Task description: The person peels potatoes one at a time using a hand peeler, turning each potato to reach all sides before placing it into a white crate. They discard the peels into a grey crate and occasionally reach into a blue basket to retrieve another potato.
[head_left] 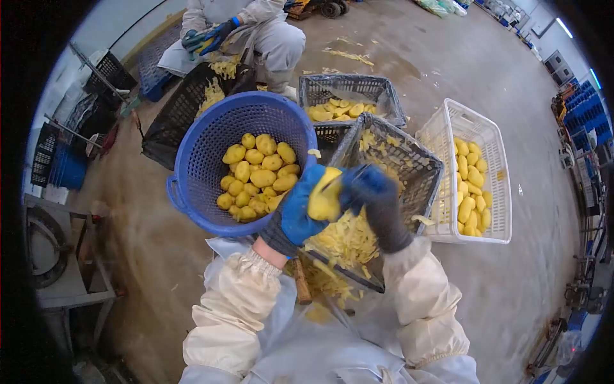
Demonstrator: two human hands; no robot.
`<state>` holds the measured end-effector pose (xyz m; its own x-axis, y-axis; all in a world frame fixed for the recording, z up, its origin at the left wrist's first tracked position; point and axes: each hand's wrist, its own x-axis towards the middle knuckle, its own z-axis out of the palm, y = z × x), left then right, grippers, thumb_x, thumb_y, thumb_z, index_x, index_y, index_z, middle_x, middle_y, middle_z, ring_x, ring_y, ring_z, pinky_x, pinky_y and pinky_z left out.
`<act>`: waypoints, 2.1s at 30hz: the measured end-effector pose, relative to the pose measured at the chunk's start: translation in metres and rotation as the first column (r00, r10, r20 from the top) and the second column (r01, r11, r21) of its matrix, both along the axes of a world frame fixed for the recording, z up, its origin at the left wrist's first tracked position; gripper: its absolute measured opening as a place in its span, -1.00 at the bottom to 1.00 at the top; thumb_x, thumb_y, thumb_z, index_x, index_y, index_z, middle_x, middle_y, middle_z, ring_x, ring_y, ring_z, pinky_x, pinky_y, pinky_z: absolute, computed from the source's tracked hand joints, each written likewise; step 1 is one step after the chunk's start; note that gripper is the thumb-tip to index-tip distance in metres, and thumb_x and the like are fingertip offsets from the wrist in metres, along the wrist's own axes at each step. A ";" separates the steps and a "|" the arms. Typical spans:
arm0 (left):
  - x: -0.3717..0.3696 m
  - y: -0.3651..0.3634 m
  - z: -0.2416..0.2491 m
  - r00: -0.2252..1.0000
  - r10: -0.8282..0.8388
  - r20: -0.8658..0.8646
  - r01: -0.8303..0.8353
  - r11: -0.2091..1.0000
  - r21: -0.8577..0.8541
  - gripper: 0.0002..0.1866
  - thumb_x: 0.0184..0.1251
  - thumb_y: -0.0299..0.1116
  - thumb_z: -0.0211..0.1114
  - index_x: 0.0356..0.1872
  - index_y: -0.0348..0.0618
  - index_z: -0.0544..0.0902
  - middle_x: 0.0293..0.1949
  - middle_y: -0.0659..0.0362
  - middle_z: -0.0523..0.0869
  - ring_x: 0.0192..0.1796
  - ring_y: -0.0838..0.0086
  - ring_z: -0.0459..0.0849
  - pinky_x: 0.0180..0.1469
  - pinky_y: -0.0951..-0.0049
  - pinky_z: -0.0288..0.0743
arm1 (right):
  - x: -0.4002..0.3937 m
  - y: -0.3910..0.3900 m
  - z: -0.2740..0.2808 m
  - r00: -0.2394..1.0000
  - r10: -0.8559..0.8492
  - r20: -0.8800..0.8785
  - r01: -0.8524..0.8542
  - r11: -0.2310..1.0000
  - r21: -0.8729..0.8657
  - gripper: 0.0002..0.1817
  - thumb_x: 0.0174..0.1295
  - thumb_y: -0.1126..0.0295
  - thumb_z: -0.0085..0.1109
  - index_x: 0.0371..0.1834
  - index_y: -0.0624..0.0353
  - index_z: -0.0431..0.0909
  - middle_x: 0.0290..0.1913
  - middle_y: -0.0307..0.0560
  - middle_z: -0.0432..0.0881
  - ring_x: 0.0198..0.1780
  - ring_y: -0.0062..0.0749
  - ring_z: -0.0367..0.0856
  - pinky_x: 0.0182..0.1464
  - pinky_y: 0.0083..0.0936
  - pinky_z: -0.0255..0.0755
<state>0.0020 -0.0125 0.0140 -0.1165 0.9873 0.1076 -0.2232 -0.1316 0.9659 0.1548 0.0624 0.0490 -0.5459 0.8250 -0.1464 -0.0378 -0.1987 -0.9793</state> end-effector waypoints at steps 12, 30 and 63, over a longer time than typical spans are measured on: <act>-0.006 0.007 -0.002 0.416 0.030 0.909 0.286 0.945 -0.162 -0.54 0.42 -0.05 0.08 0.12 -0.20 0.46 -0.07 0.00 0.63 -0.08 0.33 0.67 -0.07 0.27 0.64 | -0.009 -0.014 0.000 1.000 0.012 0.019 -0.014 0.997 0.075 -0.84 0.23 0.34 0.22 -0.27 0.22 0.57 -0.46 -0.21 0.61 -0.49 -0.66 0.51 -0.48 -0.72 0.34; -0.015 0.022 -0.017 0.329 0.024 0.944 0.294 0.947 -0.126 -0.56 0.39 -0.03 0.11 0.10 -0.14 0.47 -0.12 0.04 0.63 -0.13 0.24 0.67 -0.09 0.26 0.63 | -0.007 -0.016 -0.007 0.999 0.034 0.007 -0.034 0.943 0.331 -0.88 0.17 0.39 0.30 -0.33 0.16 0.56 -0.48 -0.29 0.58 -0.50 -0.71 0.47 -0.45 -0.73 0.36; -0.014 0.021 -0.017 0.311 0.226 0.923 0.029 0.968 -0.247 -0.60 0.33 -0.23 0.23 0.08 -0.21 0.44 -0.08 0.06 0.62 -0.08 0.23 0.65 0.00 0.13 0.59 | -0.007 0.011 -0.011 0.953 -0.240 -0.187 0.267 0.954 0.136 -0.86 0.20 0.41 0.27 -0.30 0.24 0.55 -0.44 -0.19 0.63 -0.53 -0.65 0.52 -0.48 -0.72 0.39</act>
<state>-0.0121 0.0080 -0.0032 -0.1093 0.9411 -0.3201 -0.9908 -0.0775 0.1106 0.1480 0.0737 0.0381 -0.3212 0.9442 0.0725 -0.2321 -0.0043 -0.9727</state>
